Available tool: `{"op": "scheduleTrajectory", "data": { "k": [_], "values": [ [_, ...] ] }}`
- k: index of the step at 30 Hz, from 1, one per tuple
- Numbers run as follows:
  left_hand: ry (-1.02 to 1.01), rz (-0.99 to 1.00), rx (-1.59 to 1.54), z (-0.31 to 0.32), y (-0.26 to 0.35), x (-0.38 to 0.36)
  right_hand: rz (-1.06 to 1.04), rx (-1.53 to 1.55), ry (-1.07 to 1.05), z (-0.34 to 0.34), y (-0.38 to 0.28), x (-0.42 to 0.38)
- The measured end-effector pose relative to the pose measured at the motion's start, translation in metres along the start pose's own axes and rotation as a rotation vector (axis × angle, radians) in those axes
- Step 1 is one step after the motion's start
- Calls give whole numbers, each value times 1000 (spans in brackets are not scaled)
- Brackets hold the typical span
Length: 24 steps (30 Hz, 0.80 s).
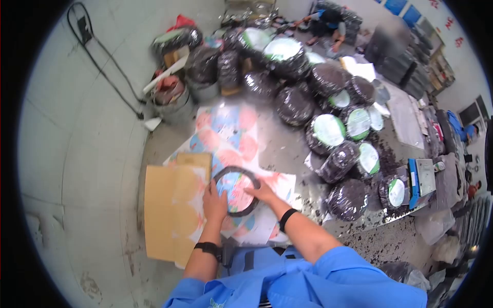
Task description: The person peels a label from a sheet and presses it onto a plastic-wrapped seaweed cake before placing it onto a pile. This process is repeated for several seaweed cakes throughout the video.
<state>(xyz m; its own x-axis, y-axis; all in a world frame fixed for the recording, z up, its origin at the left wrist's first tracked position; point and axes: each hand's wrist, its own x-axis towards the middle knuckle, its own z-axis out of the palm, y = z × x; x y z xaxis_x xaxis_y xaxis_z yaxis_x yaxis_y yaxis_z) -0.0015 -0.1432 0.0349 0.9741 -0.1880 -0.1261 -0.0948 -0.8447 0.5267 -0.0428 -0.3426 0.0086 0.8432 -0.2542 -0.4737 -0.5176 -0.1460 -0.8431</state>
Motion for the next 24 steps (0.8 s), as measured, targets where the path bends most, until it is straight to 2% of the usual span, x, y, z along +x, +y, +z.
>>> {"op": "scheduleTrajectory", "data": {
  "k": [1, 3, 4, 6, 7, 8, 9, 10, 11, 12, 13, 14, 15, 17, 18, 19, 20, 21, 23, 24],
  "values": [
    [14, 29, -11, -2, 2, 5, 42, 172, -23, 0, -13, -10],
    [-85, -106, -38, -6, 0, 12, 133, 310, -12, 5, 0, -5],
    [-72, -88, -36, -4, -7, 13, 79, 283, 76, 2, -11, -18],
    [-165, -15, -105, 14, -30, 16, 84, 313, 27, -12, -17, -27],
    [-145, 189, -229, 22, -46, 9, 109, 336, -28, -22, -17, -31],
    [-494, 198, -245, -13, -31, 0, 128, 322, -174, -40, -21, -41],
    [-772, 63, -349, -24, -41, -12, 145, 303, -323, -61, -28, -56],
    [-909, -45, -561, -35, -56, -28, 181, 138, -418, -79, -37, -68],
    [-981, -70, -493, -76, -43, -45, 214, -34, -506, -96, -43, -75],
    [-902, 42, -424, -81, -66, -54, 168, -250, -466, -103, -28, -67],
    [-752, 4, -402, -87, -89, -70, 124, -461, -414, -105, -19, -55],
    [-599, -32, -382, -100, -97, -78, -29, -562, -379, -119, -46, -51],
    [-578, -11, -368, -124, -82, -83, -170, -633, -343, -134, -84, -33],
    [-365, -299, -615, -166, -47, -109, -354, -385, -19, -182, -195, -22],
    [-351, -303, -600, -176, -33, -115, -525, 30, 244, -201, -213, 20],
    [-295, -236, -667, -188, -14, -118, -520, 536, 44, -224, -284, -38],
    [-237, -164, -735, -197, 7, -118, -522, 592, -63, -247, -310, -47],
    [-208, -106, -804, -206, 30, -116, -595, 708, -78, -253, -320, -46],
    [-153, -40, -998, -221, 78, -110, -695, 601, -188, -244, -322, -86],
    [-178, 5, -1201, -234, 113, -110, -701, 565, -292, -230, -312, -106]
  ]
}}
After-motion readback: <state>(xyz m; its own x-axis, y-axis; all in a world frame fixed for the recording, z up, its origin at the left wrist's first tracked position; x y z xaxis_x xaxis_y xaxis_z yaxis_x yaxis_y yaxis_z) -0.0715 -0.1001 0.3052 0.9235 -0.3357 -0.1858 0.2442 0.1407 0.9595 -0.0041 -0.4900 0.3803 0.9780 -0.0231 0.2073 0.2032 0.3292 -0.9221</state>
